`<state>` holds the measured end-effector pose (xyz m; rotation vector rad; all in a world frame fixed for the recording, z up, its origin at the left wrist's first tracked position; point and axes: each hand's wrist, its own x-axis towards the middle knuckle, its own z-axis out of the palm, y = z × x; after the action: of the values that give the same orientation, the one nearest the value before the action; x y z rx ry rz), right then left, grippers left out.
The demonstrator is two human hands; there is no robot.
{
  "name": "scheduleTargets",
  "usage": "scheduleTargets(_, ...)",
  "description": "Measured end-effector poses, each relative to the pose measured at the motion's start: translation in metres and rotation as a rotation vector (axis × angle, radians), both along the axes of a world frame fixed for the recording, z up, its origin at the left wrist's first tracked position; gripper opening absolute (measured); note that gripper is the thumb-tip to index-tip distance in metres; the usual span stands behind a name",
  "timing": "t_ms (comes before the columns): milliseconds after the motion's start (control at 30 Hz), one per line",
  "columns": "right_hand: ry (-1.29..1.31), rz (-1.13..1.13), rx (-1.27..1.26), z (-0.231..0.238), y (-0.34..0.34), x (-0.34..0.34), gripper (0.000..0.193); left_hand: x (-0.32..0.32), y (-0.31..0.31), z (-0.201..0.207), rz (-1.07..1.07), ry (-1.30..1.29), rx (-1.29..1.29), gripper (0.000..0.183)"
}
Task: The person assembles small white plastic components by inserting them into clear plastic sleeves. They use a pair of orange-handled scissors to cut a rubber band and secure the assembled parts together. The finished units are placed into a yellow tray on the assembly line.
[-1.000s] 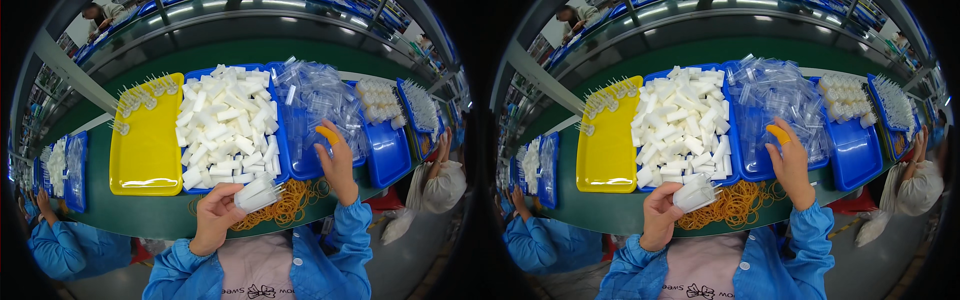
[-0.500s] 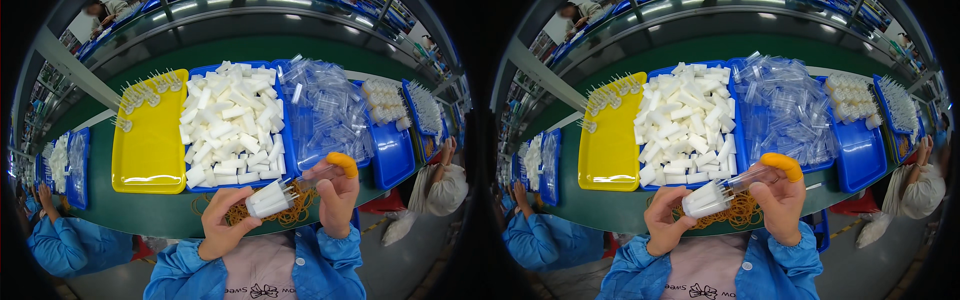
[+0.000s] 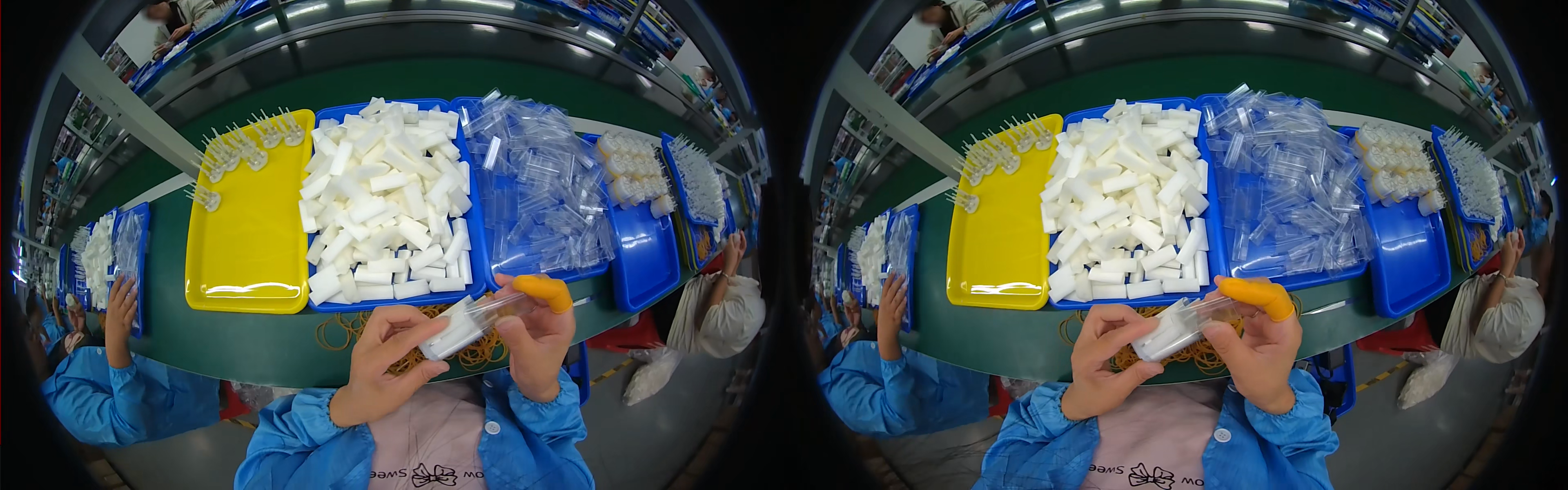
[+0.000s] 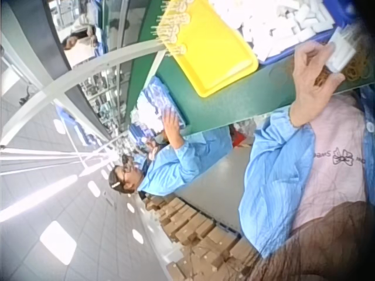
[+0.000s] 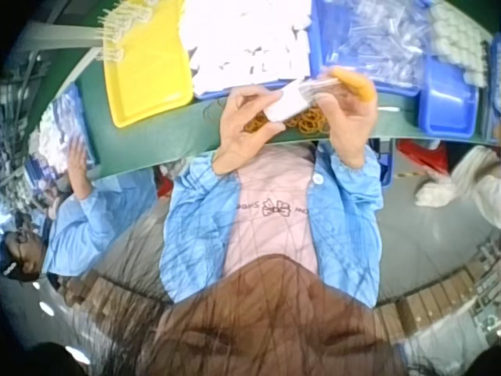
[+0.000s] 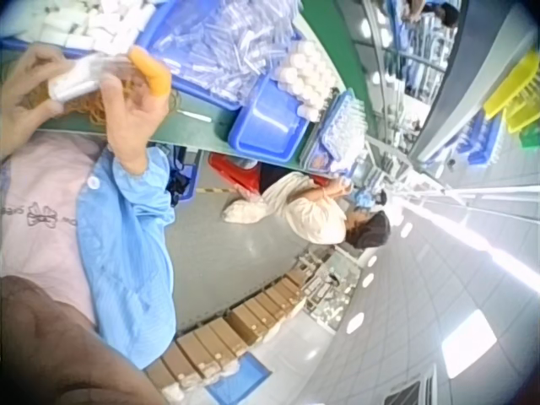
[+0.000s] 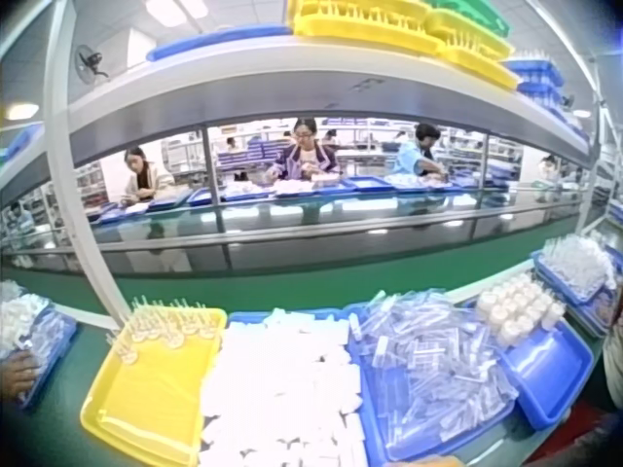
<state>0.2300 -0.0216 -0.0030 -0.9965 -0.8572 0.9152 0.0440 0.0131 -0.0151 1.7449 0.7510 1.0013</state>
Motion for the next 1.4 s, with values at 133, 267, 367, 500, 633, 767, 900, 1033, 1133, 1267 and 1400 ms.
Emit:
scheduleTargets(133,0.001,0.015,-0.013,-0.002,0.000,0.005,0.039,-0.001,0.001,-0.005,-0.013,-0.019,0.025,0.046)
scheduleTargets(267,-0.083,-0.044,0.046,-0.006,-0.002,0.003,0.042,0.001,0.000,0.000,-0.010,0.002,-0.004,0.046)
scheduleTargets(367,-0.489,-0.060,0.176,0.000,-0.003,0.010,0.041,-0.001,-0.001,0.001,-0.041,-0.004,-0.027,0.044)
scheduleTargets(500,-0.469,-0.070,0.218,0.008,-0.006,0.009,0.038,-0.003,0.002,0.005,-0.153,-0.068,-0.023,0.042)
scheduleTargets(633,-0.421,-0.104,0.214,0.008,-0.009,0.005,0.037,-0.003,0.002,0.005,-0.191,-0.090,-0.042,0.039)
scheduleTargets(767,-0.613,-0.086,0.299,0.015,-0.013,0.005,0.037,-0.003,0.001,0.006,-0.176,-0.117,-0.060,0.035)
scheduleTargets(900,-0.635,-0.088,0.304,0.024,-0.016,0.002,0.040,-0.005,0.001,0.003,-0.151,-0.184,-0.011,0.032)
scheduleTargets(1033,-0.338,-0.102,0.180,0.009,-0.014,-0.002,0.042,-0.002,-0.003,0.005,-0.047,-0.136,0.065,0.035)
scheduleTargets(1133,-0.142,-0.032,0.126,0.008,-0.015,-0.008,0.042,0.000,-0.008,0.010,0.007,-0.063,0.077,0.038)
scheduleTargets(1267,-0.162,-0.022,0.156,0.010,-0.016,-0.014,0.043,0.003,-0.008,0.014,0.047,-0.076,0.086,0.039)
scheduleTargets(1400,-0.659,-0.046,0.244,0.016,-0.013,0.002,0.041,-0.002,-0.006,0.011,-0.022,-0.007,0.105,0.051)
